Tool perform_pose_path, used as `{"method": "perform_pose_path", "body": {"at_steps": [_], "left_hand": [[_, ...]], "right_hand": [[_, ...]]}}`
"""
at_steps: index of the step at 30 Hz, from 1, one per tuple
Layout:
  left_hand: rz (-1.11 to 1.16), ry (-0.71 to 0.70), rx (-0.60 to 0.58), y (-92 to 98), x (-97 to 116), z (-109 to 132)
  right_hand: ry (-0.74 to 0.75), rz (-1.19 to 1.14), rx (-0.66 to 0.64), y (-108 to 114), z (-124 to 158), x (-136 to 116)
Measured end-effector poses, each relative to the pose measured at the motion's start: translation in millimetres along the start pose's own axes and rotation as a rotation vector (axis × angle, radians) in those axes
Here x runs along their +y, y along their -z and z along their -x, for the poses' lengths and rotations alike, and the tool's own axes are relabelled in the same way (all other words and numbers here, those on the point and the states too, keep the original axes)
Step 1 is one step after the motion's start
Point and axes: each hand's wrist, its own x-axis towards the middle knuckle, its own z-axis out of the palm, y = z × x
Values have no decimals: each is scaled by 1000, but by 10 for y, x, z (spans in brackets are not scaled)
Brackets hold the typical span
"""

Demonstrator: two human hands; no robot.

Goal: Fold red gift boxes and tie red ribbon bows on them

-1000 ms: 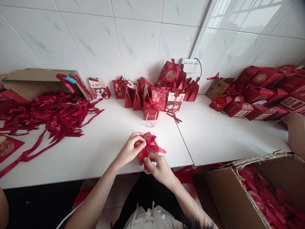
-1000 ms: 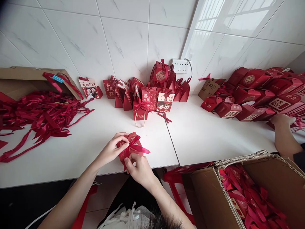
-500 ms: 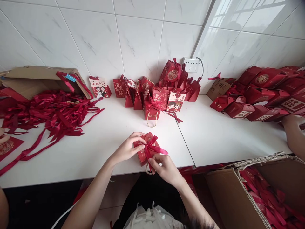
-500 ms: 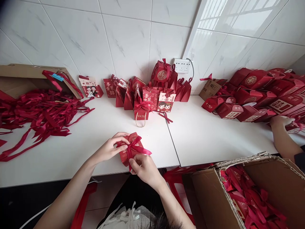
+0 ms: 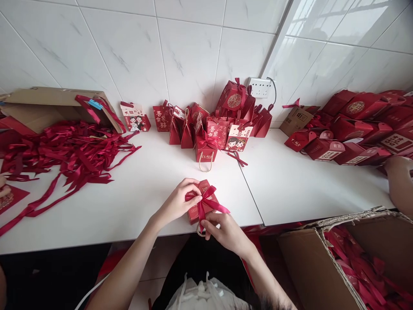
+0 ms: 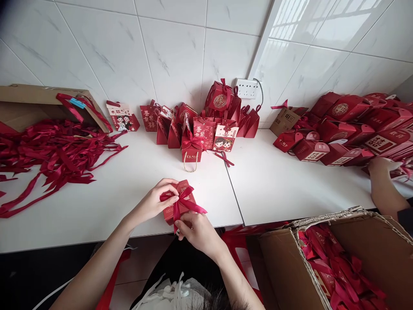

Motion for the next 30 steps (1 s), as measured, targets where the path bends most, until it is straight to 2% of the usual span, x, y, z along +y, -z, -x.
{"method": "perform_pose_path", "body": {"at_steps": [3, 4, 5, 8, 10, 12, 14, 16, 18, 20, 21, 23, 25, 27, 29, 30], "left_hand": [[42, -14, -42, 30, -68, -53], [55, -20, -62, 43, -83, -75], [69, -28, -86, 55, -93, -97], [111, -55, -130, 60, -97, -134], [139, -72, -43, 24, -103, -109], [190, -54, 161, -45, -127, -36], [241, 48, 381, -128, -158, 73], [259, 203, 501, -203, -174, 187], [258, 313, 484, -249, -166, 275], [262, 337, 425, -260, -146, 319], [265, 329, 402, -254, -137, 325], [288, 300, 387, -231, -128, 313], [343, 277, 378, -205, -125, 282], [389, 270, 371, -187, -114, 246], [385, 274, 356, -179, -89, 216], [369, 273, 355, -180, -75, 206]], "right_hand": [[-35, -7, -133, 188, 82, -58], [-62, -11, -124, 264, 86, -74], [-87, 2, -57, 338, 71, -85], [-99, 152, 328, 504, -82, -74], [-67, 222, 437, 541, -227, -33], [-41, 182, 389, 523, -354, 22], [-36, 83, 349, 471, -436, 84], [-44, -28, 346, 414, -475, 146], [-52, -124, 331, 372, -484, 196], [-59, -152, 319, 348, -469, 214], [-53, -119, 352, 339, -450, 204], [38, 32, 489, 313, -392, 138], [238, 222, 559, 259, -313, 29], [455, 400, 470, 171, -242, -82], [579, 549, 357, 60, -204, -142], [615, 611, 343, 2, -198, -146]]}}
